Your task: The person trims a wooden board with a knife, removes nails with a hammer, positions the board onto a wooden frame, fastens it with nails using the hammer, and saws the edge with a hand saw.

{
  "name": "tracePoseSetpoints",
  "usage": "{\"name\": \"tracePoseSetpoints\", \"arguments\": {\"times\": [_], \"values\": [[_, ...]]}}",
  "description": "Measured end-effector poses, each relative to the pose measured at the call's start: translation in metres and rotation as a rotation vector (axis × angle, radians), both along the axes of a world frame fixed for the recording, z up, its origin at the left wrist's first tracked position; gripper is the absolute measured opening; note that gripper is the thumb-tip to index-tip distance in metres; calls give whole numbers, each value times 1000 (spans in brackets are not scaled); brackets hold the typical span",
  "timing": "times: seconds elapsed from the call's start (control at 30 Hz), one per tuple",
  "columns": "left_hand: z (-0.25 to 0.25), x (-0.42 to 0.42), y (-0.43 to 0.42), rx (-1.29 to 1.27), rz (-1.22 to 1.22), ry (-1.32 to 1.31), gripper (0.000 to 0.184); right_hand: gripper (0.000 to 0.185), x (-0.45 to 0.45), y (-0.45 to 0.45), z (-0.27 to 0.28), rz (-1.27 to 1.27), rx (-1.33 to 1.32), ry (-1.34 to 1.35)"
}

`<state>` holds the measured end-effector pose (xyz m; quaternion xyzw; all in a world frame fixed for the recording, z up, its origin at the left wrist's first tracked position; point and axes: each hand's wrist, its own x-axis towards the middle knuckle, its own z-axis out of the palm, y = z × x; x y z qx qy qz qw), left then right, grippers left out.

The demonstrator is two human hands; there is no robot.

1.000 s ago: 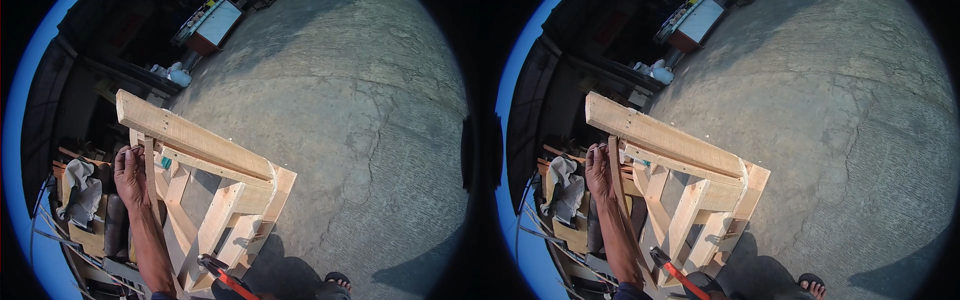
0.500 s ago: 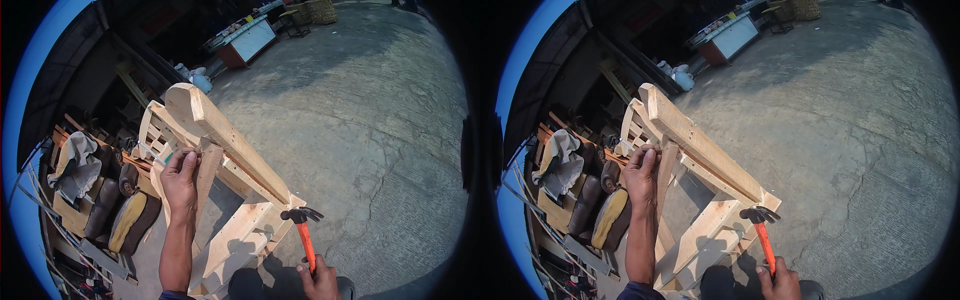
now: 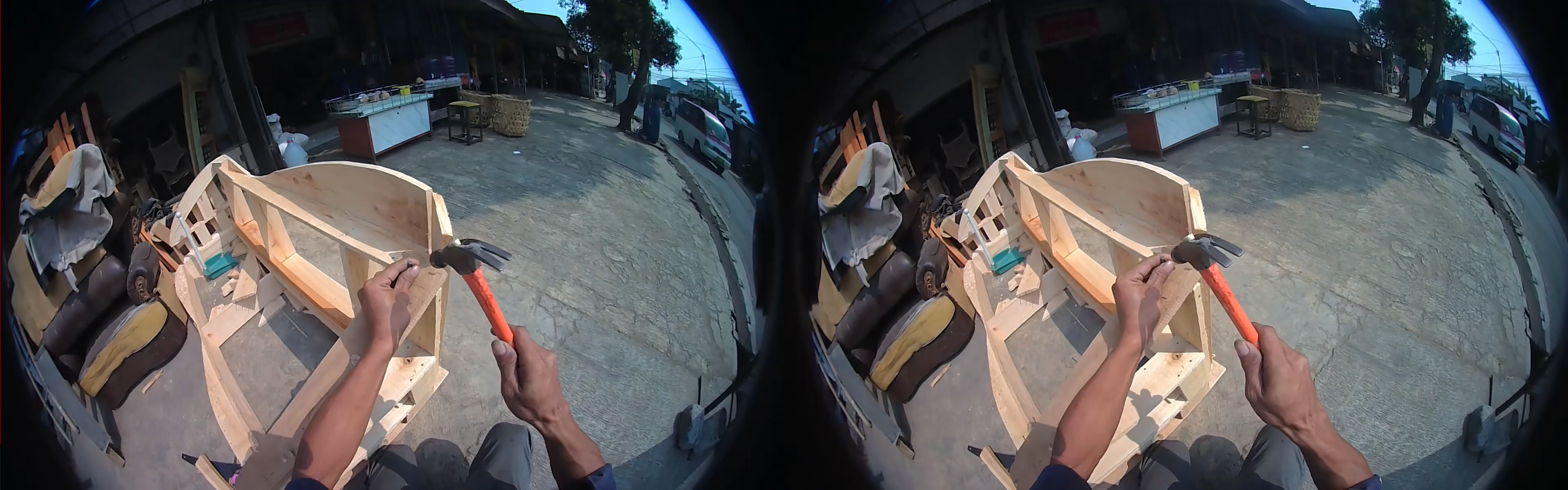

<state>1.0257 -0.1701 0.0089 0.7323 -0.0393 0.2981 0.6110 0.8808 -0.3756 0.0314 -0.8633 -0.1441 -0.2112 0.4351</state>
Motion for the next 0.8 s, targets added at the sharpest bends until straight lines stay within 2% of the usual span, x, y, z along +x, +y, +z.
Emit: {"name": "tracePoseSetpoints", "arguments": {"times": [0.07,0.17,0.2,0.23,0.3,0.37,0.47,0.5,0.53,0.57,0.63,0.67,0.7,0.73,0.77,0.8], "values": [[1,1,0,69,29,-26,21,22,1,10,17,8,-53,-68],[-5,7,0,108,55,-23,20,22,16,26,13,-65,-171,-187],[-1,3,-1,102,43,-15,20,23,21,29,16,-120,-310,-105],[4,-3,-2,178,65,-3,19,23,20,29,19,-126,-315,-93],[7,-6,-1,256,91,-4,19,22,21,30,27,-167,-462,130],[-1,1,-3,128,89,-78,18,23,14,35,27,-147,-378,62],[0,4,-4,123,82,-35,18,26,16,43,8,-147,-197,-217],[-1,1,-4,123,95,5,18,26,17,40,4,-144,-203,-206],[0,-1,1,293,108,-68,18,25,19,37,6,-175,-280,-6],[0,2,3,293,114,-79,18,24,23,36,12,-207,-351,177],[-16,10,5,195,65,-267,17,24,21,34,8,-190,-320,125],[-20,16,10,11,-145,-210,25,25,16,36,13,-181,-297,124],[-34,8,17,0,-140,-206,25,26,7,36,18,-172,-274,134],[-24,-12,29,271,12,-231,31,26,-2,38,30,-171,-284,124],[-14,-30,41,541,169,-256,37,29,-14,39,48,-126,-222,-21],[-19,-49,53,647,264,-123,40,32,-21,40,59,-79,-156,-160]]}}
